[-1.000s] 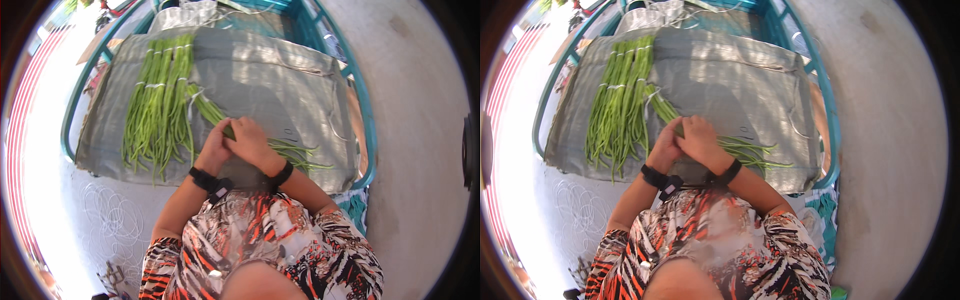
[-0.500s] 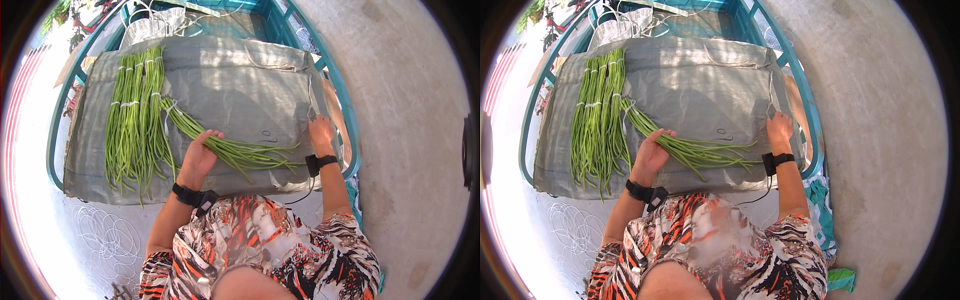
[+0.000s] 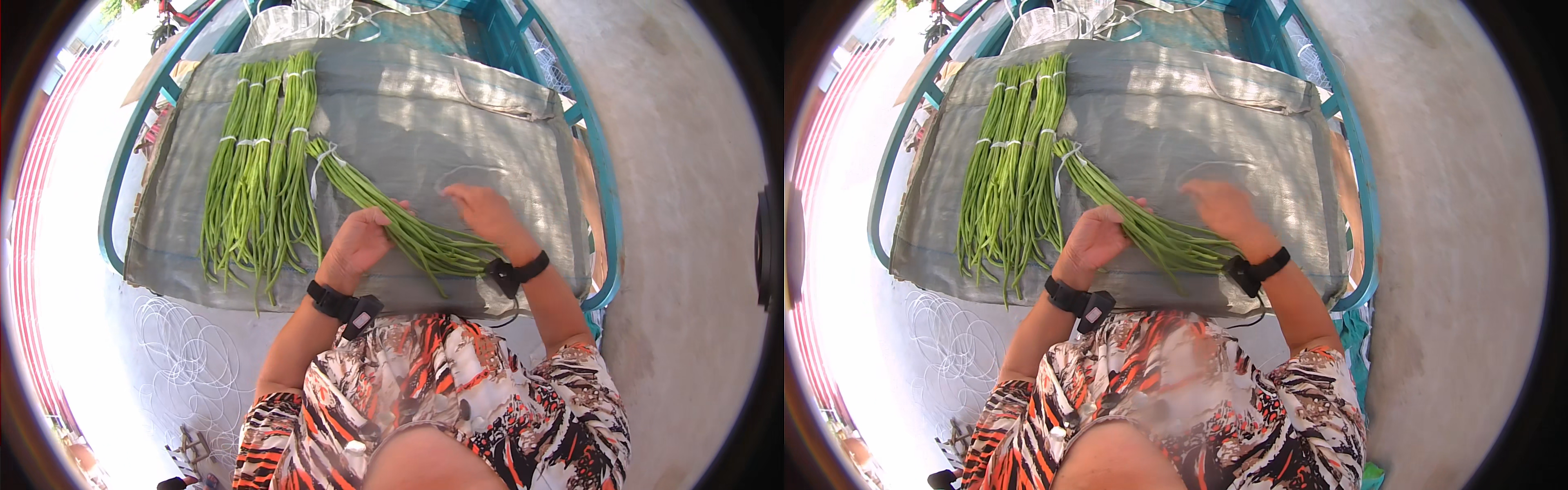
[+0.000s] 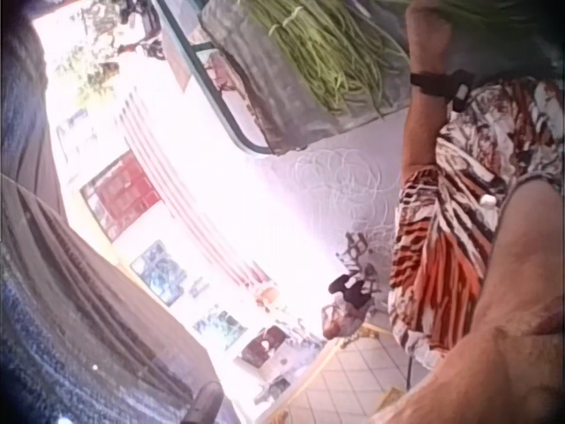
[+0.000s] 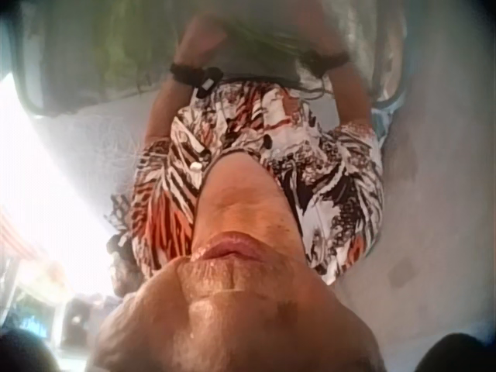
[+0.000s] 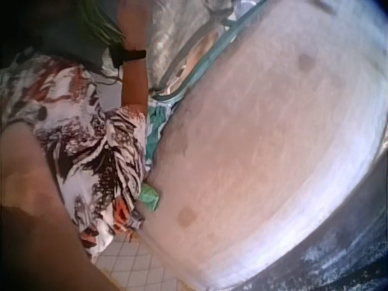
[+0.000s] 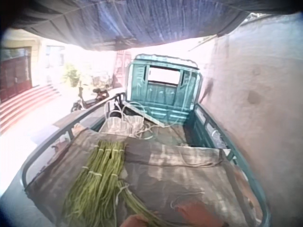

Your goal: The person bundles long green vegetables by hand using white string, tying a knot around each bunch.

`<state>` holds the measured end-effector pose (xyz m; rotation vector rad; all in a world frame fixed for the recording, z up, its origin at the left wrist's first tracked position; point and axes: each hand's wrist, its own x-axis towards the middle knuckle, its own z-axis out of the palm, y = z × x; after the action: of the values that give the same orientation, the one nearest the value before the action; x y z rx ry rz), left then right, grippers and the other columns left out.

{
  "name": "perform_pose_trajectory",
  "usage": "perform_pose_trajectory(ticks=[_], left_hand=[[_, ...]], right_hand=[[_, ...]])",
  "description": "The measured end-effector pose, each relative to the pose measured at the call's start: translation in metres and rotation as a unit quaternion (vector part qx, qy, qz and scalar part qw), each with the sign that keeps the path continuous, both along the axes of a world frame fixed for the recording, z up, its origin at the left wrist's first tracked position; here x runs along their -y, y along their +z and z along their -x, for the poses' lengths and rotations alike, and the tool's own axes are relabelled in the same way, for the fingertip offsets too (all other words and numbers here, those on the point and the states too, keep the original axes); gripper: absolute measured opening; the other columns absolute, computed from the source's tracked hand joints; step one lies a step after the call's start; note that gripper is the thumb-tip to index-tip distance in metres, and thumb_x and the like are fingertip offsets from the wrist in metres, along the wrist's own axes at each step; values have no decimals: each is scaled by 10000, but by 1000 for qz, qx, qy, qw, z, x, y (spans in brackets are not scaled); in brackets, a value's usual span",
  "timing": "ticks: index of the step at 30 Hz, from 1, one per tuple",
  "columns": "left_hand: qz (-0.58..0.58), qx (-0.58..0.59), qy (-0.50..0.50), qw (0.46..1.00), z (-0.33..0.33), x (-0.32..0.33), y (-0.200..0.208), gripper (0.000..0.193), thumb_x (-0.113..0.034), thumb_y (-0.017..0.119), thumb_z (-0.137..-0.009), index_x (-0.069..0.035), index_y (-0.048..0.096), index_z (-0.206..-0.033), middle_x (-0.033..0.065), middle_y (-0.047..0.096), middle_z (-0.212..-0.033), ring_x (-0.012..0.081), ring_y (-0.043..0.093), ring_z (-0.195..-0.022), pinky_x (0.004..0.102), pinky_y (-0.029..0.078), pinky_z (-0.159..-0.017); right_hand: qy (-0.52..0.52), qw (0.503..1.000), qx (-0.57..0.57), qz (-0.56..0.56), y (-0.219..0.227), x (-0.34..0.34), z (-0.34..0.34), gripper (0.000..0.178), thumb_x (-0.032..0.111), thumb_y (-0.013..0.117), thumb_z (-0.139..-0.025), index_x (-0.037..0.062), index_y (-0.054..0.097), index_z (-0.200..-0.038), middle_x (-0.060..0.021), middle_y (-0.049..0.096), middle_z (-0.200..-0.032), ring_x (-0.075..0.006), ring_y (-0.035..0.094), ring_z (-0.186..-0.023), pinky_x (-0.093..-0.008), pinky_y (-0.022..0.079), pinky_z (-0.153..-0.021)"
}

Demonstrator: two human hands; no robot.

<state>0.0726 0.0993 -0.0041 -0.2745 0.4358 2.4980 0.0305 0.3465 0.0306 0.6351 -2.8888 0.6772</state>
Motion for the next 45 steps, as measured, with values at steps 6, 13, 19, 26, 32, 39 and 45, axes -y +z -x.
perform_pose_trajectory(ticks=[6, 13, 19, 26, 32, 39, 45], left_hand=[[5, -105, -51, 993, -1, 8, 1, 541, 43, 506, -637, 24, 481, -1177, 129, 557, -1135, 249, 529, -1050, 402, 385, -975], [68, -87, -32, 993, -3, 7, 3, 552, 88, 465, -655, 8, 460, -1201, 110, 558, -1125, 241, 528, -1069, 371, 395, -971], [151, -106, -68, 981, -2, 6, -3, 368, 16, 513, -802, 1, 514, -1169, 91, 587, -1105, 207, 570, -1021, 351, 445, -915], [296, -119, -102, 942, -5, 9, 21, 326, -93, 526, -861, -21, 527, -1179, 98, 593, -1119, 211, 590, -989, 360, 469, -876], [403, -135, -141, 894, -2, 12, 14, 353, -194, 535, -886, -41, 513, -1203, 114, 594, -1115, 209, 621, -882, 321, 526, -703], [387, -102, -133, 907, -4, 9, 18, 312, -89, 480, -873, -10, 505, -1174, 113, 636, -1003, 192, 650, -669, 271, 522, -529], [354, -68, -132, 923, -4, 10, 17, 301, -85, 502, -866, -31, 518, -1162, 105, 638, -988, 166, 642, -652, 242, 488, -478]], right_hand=[[151, 966, 207, 21, 25, 46, 12, 253, 122, 474, -841, 71, 614, -1045, -162, 634, -957, -316, 613, -886, -366, 472, -771], [240, 920, 310, 11, 5, 57, 28, 277, 95, 472, -787, 33, 612, -1019, -150, 640, -899, -285, 607, -808, -371, 465, -720], [225, 859, 454, 77, -1, 62, 37, 315, 48, 441, -789, 28, 607, -1056, -57, 622, -788, -122, 557, -700, -270, 447, -638], [196, 823, 521, 113, 6, 66, 35, 305, 66, 437, -837, 45, 617, -1082, 7, 624, -816, -77, 543, -711, -225, 442, -635], [187, 829, 511, 131, 11, 67, 33, 299, 73, 446, -851, 34, 613, -1096, 13, 629, -851, -57, 535, -718, -211, 435, -632], [179, 815, 535, 129, 19, 69, 32, 307, 68, 449, -842, 49, 616, -1100, 28, 620, -836, -44, 529, -707, -190, 422, -616], [185, 819, 525, 138, 10, 67, 33, 284, 77, 456, -837, 50, 618, -1069, 47, 601, -805, -38, 516, -671, -185, 408, -573]])
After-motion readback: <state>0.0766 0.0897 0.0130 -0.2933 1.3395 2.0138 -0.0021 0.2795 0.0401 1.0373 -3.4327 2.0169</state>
